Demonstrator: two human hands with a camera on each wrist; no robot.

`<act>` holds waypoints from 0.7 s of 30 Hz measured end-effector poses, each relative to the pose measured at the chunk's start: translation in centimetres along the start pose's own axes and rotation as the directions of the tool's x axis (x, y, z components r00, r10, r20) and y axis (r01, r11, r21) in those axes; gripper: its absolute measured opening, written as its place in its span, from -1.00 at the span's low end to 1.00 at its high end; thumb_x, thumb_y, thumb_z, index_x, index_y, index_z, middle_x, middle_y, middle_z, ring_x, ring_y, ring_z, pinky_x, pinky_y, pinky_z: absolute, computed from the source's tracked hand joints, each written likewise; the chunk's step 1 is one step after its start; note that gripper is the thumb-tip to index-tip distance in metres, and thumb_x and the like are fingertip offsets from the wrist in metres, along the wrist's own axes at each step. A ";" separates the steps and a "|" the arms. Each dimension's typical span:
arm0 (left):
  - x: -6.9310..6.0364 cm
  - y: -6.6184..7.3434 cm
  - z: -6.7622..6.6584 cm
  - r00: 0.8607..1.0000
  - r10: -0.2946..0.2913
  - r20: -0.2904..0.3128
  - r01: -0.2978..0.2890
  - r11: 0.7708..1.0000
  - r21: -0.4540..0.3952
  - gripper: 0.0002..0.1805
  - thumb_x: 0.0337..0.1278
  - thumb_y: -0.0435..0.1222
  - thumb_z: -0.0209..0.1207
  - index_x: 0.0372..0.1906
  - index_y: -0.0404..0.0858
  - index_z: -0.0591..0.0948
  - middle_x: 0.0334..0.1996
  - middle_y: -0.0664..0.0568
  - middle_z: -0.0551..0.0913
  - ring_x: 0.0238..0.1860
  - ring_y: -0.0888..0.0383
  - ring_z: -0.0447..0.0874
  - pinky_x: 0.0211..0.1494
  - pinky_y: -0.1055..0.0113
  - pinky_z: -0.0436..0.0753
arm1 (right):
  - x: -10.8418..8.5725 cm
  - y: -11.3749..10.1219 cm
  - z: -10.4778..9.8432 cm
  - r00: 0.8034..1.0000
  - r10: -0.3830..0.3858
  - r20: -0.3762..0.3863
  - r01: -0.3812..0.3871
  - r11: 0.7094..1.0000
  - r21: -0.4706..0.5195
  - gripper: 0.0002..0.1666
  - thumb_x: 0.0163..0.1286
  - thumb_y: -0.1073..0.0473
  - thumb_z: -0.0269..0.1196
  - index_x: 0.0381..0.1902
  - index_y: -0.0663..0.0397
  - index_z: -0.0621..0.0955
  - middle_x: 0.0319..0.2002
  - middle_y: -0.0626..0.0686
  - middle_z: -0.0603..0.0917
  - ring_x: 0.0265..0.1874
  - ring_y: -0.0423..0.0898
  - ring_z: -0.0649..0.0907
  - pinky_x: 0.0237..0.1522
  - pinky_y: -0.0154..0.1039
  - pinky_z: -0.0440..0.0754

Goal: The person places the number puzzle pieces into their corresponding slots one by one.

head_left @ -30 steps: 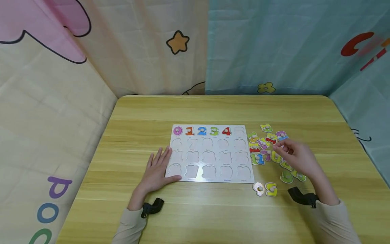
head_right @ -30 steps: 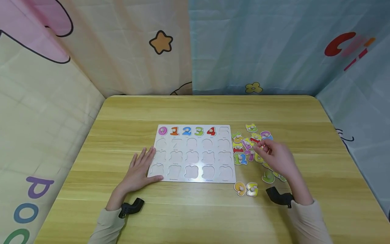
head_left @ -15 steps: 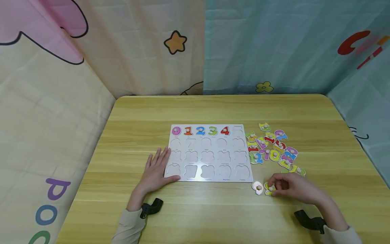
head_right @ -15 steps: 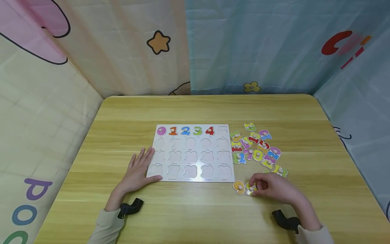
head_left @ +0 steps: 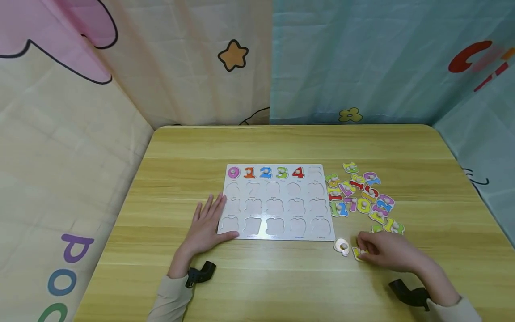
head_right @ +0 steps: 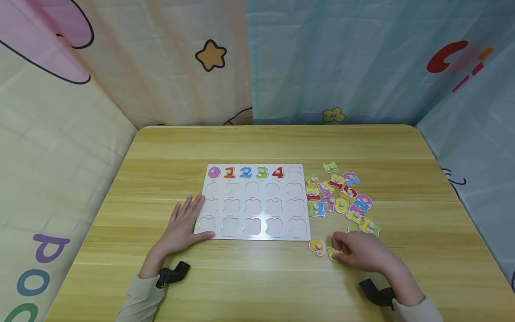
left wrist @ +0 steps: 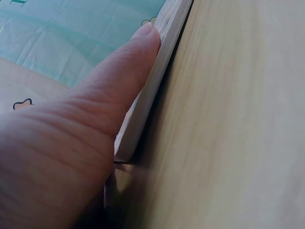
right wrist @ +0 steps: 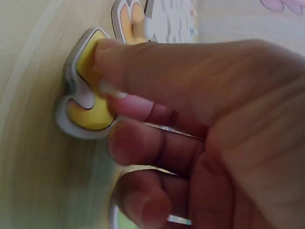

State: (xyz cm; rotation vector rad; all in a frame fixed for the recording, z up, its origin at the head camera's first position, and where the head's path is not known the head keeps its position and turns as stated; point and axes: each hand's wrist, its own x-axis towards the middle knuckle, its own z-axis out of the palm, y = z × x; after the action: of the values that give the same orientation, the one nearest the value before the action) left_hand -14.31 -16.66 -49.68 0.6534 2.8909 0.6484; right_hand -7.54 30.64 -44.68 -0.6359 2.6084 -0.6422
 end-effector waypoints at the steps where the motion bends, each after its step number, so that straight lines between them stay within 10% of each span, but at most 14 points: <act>1: 0.0 0.0 0.0 1.000 0.002 -0.004 -0.002 1.000 0.002 0.17 -0.03 0.32 0.14 0.50 -0.26 -0.08 0.50 -0.04 -0.13 0.47 -0.06 -0.36 0.40 -0.04 -0.41 | 0.0 -0.1 -0.2 1.000 -0.007 0.005 0.008 1.000 -0.013 -0.71 0.23 -0.02 0.33 -0.46 -0.23 0.40 -0.68 -0.30 0.26 -0.69 -0.38 0.26 -0.65 -0.44 0.14; 8: -0.1 -0.1 -0.1 1.000 -0.002 -0.013 0.002 1.000 0.011 0.18 -0.03 0.32 0.14 0.50 -0.27 -0.07 0.50 -0.06 -0.12 0.47 -0.07 -0.36 0.40 -0.05 -0.40 | 1.5 -0.5 -2.5 0.992 -0.051 -0.118 0.047 0.998 -0.038 -0.71 0.32 -0.01 0.27 -0.50 -0.25 0.38 -0.69 -0.32 0.27 -0.72 -0.40 0.26 -0.68 -0.45 0.16; 21: -0.1 -0.1 0.1 1.000 0.012 -0.023 -0.011 1.000 0.013 0.17 -0.03 0.33 0.14 0.50 -0.28 -0.06 0.49 -0.07 -0.11 0.47 -0.09 -0.33 0.40 -0.06 -0.39 | 15.0 0.2 -5.2 0.958 0.105 -0.267 -0.125 0.990 -0.060 -0.65 0.41 -0.06 0.15 -0.45 0.04 0.41 -0.69 -0.05 0.38 -0.76 -0.12 0.35 -0.71 -0.26 0.21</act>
State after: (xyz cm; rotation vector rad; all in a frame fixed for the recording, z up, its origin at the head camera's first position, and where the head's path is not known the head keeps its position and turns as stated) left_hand -14.26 -16.73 -49.83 0.6689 2.9171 0.6439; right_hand -22.35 24.95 -44.25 -0.4415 2.9036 -0.6307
